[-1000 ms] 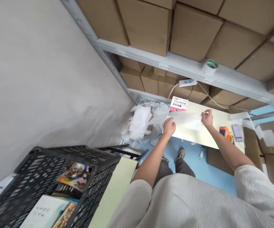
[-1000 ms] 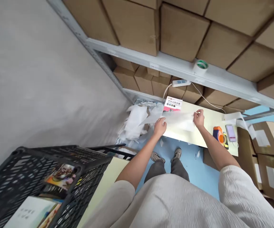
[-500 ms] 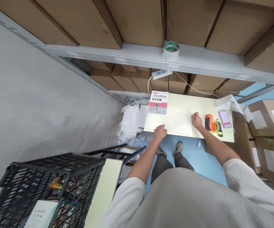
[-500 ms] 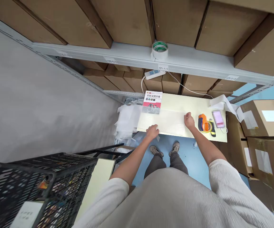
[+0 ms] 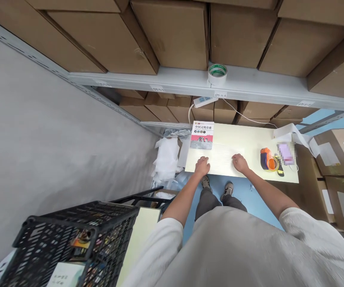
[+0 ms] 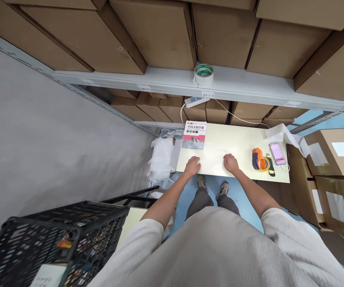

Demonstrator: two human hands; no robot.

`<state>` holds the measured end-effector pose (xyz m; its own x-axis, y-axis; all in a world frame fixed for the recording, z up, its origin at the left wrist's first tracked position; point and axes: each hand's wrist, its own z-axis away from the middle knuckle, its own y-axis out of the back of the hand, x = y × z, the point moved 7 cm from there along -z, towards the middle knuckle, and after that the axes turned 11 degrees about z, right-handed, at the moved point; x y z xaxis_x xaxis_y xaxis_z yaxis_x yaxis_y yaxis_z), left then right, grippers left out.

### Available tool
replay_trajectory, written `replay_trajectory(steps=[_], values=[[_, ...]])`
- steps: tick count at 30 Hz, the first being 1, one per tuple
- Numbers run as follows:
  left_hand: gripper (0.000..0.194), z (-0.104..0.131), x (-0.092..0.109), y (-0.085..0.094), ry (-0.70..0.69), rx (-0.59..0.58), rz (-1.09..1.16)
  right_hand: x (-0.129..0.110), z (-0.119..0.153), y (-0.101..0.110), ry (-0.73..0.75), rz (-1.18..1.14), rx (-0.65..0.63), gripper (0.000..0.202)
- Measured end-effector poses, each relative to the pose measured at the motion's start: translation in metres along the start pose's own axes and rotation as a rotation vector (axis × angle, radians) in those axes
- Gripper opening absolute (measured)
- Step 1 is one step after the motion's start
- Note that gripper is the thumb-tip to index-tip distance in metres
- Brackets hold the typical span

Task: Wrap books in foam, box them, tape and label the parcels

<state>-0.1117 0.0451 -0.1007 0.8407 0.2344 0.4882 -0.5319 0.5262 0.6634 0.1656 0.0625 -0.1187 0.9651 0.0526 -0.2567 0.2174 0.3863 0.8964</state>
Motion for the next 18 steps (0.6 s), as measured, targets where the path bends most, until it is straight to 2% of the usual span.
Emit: replay_trajectory(steps=[5, 8, 13, 18], values=[[0.063, -0.023, -0.017, 0.032, -0.085, 0.072, -0.054, -0.025, -0.036, 0.008, -0.142, -0.144, 0.024, 0.034], [0.071, -0.034, -0.024, 0.040, -0.143, 0.048, -0.079, -0.054, -0.069, 0.011, -0.215, -0.254, 0.022, 0.034], [0.090, -0.038, -0.038, 0.031, -0.156, -0.050, -0.101, -0.098, -0.118, 0.005, -0.307, -0.437, 0.016, 0.036], [0.097, -0.040, -0.047, 0.019, -0.182, -0.065, -0.105, -0.112, -0.149, -0.005, -0.421, -0.537, 0.044, 0.046]])
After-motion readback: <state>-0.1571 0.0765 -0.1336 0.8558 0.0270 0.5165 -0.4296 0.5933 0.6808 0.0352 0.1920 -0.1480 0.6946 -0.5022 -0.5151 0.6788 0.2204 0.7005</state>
